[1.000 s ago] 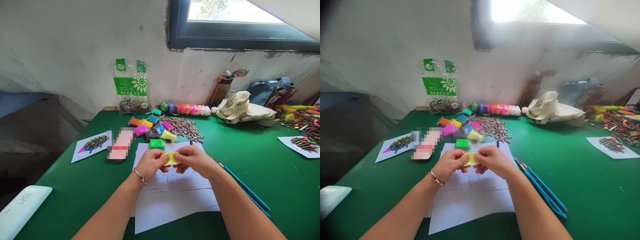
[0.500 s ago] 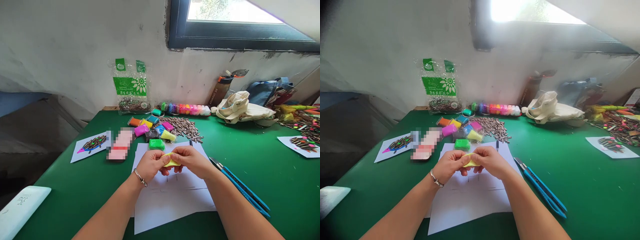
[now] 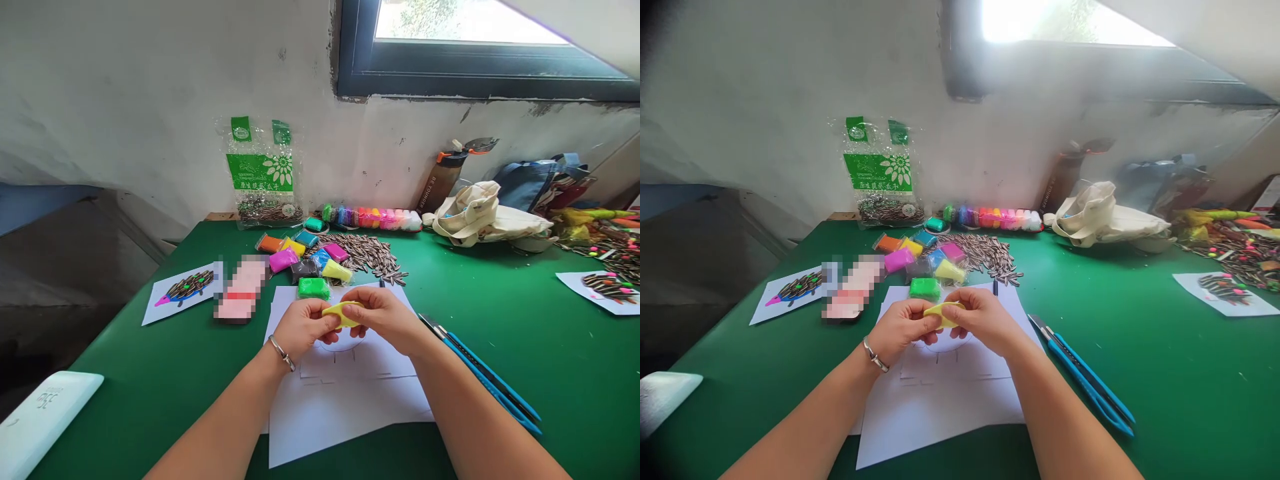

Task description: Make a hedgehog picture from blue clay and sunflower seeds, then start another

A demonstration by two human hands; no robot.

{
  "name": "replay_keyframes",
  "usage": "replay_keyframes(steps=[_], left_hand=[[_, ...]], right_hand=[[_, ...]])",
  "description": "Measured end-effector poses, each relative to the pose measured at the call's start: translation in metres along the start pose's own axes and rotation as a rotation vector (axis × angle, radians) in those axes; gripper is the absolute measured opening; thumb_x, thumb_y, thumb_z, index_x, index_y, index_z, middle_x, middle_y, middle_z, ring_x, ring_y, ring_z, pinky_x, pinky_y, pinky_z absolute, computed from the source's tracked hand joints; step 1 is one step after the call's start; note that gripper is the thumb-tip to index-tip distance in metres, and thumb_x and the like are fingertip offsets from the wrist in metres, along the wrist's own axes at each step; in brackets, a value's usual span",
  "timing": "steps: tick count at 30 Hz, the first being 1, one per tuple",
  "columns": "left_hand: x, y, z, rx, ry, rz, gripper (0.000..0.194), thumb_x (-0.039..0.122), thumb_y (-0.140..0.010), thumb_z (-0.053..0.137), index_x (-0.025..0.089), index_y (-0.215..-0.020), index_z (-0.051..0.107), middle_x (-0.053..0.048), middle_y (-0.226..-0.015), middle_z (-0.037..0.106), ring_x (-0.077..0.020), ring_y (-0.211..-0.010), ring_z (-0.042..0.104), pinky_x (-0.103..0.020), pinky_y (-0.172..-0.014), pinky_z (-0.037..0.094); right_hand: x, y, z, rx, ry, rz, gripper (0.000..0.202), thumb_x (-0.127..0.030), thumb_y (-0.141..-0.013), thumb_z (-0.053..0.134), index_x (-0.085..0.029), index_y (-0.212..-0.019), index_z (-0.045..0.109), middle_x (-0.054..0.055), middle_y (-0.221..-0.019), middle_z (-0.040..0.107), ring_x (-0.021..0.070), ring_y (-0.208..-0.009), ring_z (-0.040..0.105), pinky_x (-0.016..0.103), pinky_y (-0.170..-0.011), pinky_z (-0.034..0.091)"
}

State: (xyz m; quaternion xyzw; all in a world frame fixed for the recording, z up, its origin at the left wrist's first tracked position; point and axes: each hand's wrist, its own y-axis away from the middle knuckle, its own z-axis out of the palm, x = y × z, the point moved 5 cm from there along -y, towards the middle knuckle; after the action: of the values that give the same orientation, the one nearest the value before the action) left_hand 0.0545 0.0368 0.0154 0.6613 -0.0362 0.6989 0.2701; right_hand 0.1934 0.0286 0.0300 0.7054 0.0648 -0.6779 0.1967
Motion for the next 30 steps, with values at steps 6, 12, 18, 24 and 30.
replay_keyframes(steps=[6,12,18,24,30], left_hand=[[0.0016,0.0007,0.0007,-0.005,-0.003,0.007,0.032,0.041,-0.066,0.074,0.011,-0.075,0.064,-0.001,-0.065,0.062,-0.0085,-0.052,0.055,-0.020,-0.051,0.044],[-0.0013,-0.0005,0.0015,-0.040,-0.022,0.000,0.033,0.039,-0.063,0.076,0.011,-0.077,0.064,0.000,-0.064,0.062,-0.0089,-0.053,0.055,-0.021,-0.053,0.044],[-0.0011,-0.0014,0.0018,-0.023,-0.024,0.018,0.032,0.039,-0.063,0.075,0.011,-0.074,0.064,0.000,-0.062,0.061,-0.0087,-0.051,0.054,-0.021,-0.051,0.043],[0.0015,0.0000,0.0028,-0.032,-0.055,0.033,0.031,0.041,-0.065,0.073,0.012,-0.070,0.065,-0.001,-0.062,0.061,-0.0089,-0.050,0.053,-0.021,-0.050,0.043],[0.0070,0.0028,0.0014,0.018,-0.111,0.073,0.032,0.042,-0.065,0.072,0.011,-0.068,0.064,-0.001,-0.058,0.060,-0.0088,-0.047,0.051,-0.021,-0.047,0.042]], right_hand=[[0.0038,0.0000,0.0022,-0.049,0.010,0.025,0.025,-0.035,-0.073,0.067,-0.014,-0.085,0.061,0.002,-0.072,0.061,0.0114,-0.062,0.056,0.024,-0.057,0.045],[0.0029,-0.0006,0.0025,-0.040,-0.006,0.006,0.023,-0.032,-0.073,0.067,-0.014,-0.085,0.062,0.002,-0.072,0.061,0.0115,-0.063,0.055,0.024,-0.058,0.043],[0.0029,-0.0010,0.0019,-0.046,0.016,-0.010,0.018,-0.028,-0.075,0.065,-0.015,-0.086,0.061,0.001,-0.072,0.061,0.0110,-0.063,0.055,0.023,-0.058,0.042],[0.0034,0.0006,0.0022,-0.052,0.023,-0.003,0.019,-0.030,-0.074,0.066,-0.015,-0.084,0.061,0.002,-0.074,0.062,0.0113,-0.062,0.056,0.024,-0.057,0.045],[0.0009,0.0030,0.0018,-0.088,-0.084,0.063,0.035,-0.038,-0.075,0.066,-0.017,-0.102,0.057,0.004,-0.077,0.066,0.0162,-0.069,0.063,0.031,-0.066,0.051]])
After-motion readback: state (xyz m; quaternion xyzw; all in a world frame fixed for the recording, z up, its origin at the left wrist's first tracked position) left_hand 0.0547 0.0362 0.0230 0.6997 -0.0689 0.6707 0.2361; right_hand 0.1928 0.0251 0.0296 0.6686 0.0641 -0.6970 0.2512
